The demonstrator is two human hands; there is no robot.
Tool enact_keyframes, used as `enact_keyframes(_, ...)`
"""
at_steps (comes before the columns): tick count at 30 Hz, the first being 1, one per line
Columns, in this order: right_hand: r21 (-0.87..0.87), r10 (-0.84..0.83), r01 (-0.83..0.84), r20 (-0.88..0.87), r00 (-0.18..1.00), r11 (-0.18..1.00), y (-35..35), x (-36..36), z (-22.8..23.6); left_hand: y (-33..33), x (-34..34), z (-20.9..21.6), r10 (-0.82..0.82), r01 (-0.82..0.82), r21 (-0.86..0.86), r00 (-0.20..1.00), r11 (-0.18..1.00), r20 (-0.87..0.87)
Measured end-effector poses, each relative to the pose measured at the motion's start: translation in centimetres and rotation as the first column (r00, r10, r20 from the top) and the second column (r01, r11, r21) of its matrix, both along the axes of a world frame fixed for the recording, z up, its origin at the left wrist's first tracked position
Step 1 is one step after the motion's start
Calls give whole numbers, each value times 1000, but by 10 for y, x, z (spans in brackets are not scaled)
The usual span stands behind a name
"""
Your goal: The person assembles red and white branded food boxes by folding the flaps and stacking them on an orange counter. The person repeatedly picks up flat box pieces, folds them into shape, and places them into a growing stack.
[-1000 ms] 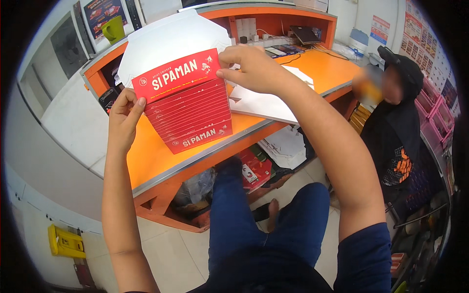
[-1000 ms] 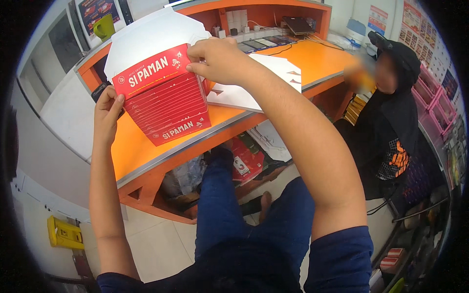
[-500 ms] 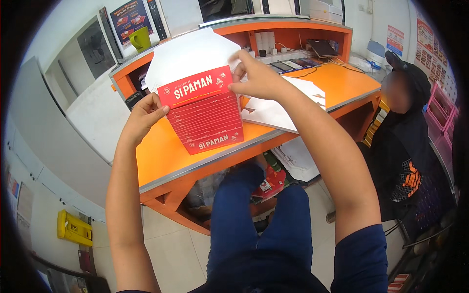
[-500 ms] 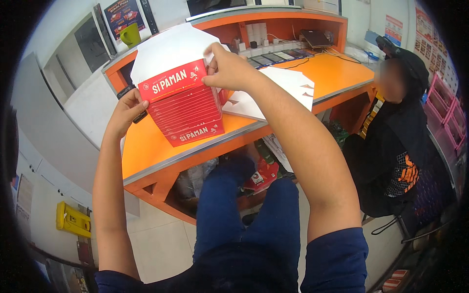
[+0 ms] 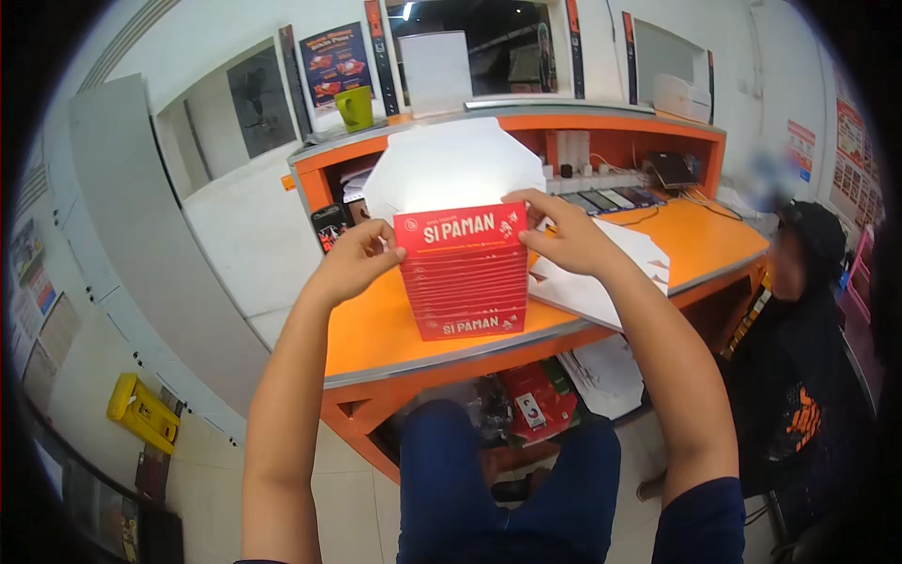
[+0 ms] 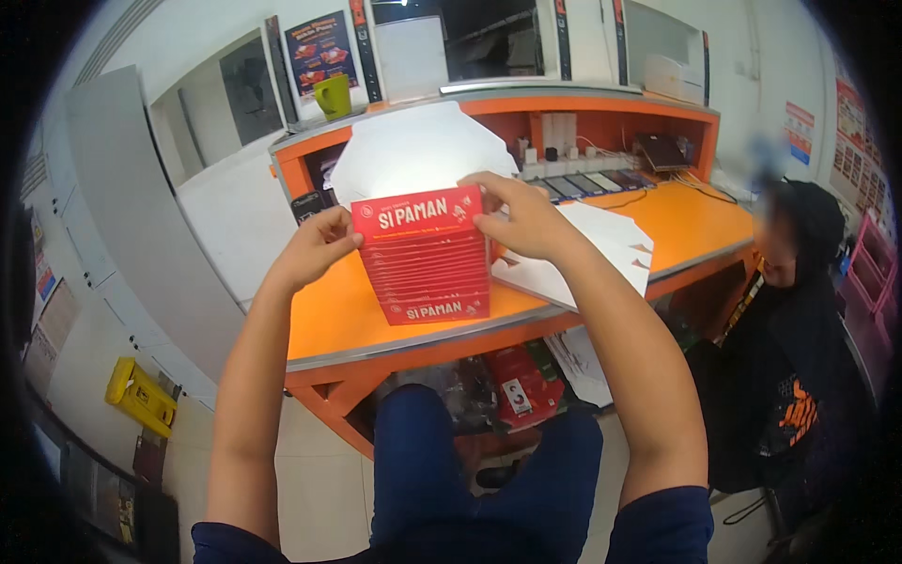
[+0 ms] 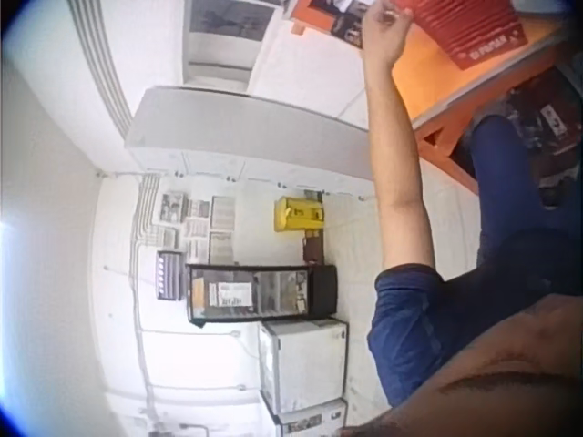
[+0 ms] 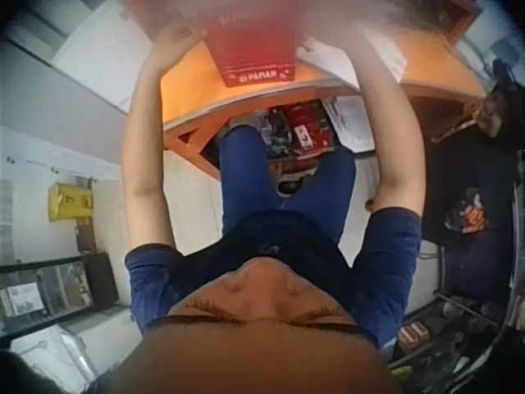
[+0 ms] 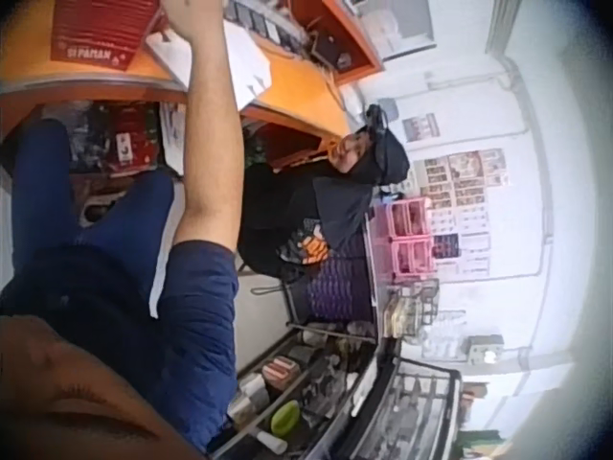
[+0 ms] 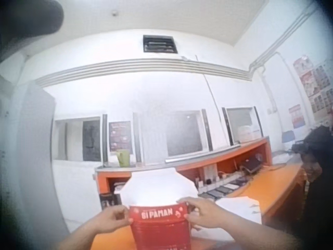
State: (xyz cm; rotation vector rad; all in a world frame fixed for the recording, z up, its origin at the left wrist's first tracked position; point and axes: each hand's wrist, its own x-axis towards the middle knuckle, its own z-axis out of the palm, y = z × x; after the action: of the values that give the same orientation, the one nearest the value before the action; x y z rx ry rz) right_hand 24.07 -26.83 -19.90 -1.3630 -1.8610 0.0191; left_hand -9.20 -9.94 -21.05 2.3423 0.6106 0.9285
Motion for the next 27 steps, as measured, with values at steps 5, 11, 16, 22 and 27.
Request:
enact_keyframes(5,34,49,-49,-6,999,998,1,1,1,-16,6,3,-47,45,17,992,999,118)
enact_keyframes(11,69,16,-25,135,991,997,-7,6,-10,-19,8,3,-130,127,318,991,939,-14)
enact_keyframes(16,206,-29,4,119,993,979,4,0,-17,-5,-1,-3,-91,75,558,996,826,1)
enact_keyframes(22,435,185,-13,-356,916,900,78,-7,-49,41,39,-34,-211,130,197,852,972,479)
enact_keyframes(27,437,292,-49,-508,810,898,90,-22,-75,-10,79,-46,35,75,-130,727,989,686)
